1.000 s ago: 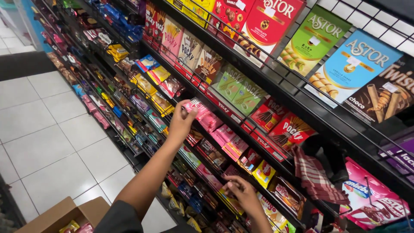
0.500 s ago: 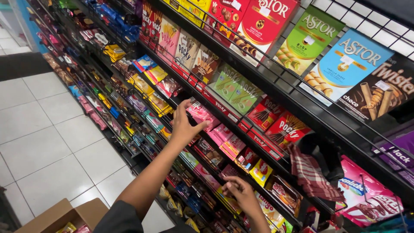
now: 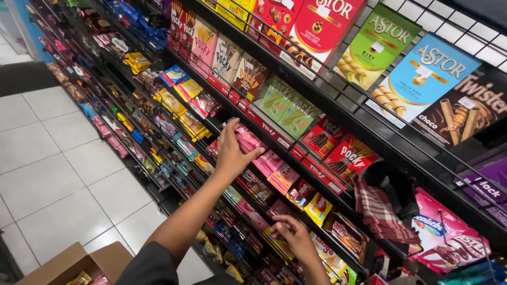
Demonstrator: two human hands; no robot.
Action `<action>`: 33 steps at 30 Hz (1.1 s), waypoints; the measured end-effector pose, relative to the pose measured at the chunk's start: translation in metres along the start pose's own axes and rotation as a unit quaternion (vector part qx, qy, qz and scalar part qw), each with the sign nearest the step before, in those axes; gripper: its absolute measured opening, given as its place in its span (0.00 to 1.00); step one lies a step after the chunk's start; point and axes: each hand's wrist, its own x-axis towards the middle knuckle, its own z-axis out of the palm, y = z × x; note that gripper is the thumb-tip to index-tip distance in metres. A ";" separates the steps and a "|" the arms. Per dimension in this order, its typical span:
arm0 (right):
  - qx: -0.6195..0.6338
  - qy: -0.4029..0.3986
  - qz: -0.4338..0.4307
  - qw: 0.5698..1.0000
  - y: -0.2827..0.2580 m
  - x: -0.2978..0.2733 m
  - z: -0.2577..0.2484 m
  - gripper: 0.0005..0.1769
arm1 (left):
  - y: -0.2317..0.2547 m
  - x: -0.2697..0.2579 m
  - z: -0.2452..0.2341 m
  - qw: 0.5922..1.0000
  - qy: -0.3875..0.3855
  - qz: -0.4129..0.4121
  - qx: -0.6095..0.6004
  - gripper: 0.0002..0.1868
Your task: Scanning snack packages with a handheld scanner and placing them onto grocery store shelves.
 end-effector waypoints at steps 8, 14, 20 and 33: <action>-0.026 0.007 0.010 1.000 -0.005 -0.004 0.001 0.22 | -0.004 -0.005 0.002 0.999 0.038 0.038 0.002 0.56; -0.026 0.014 0.029 0.999 -0.011 -0.006 0.003 0.21 | 0.003 -0.004 0.005 1.000 0.029 0.010 -0.002 0.54; -0.013 0.024 0.053 0.998 -0.011 -0.008 0.001 0.21 | 0.000 -0.008 0.008 0.998 0.033 0.030 0.035 0.58; -0.026 0.001 0.018 1.000 0.001 -0.006 -0.002 0.22 | 0.001 -0.013 0.001 0.999 -0.007 -0.027 0.034 0.56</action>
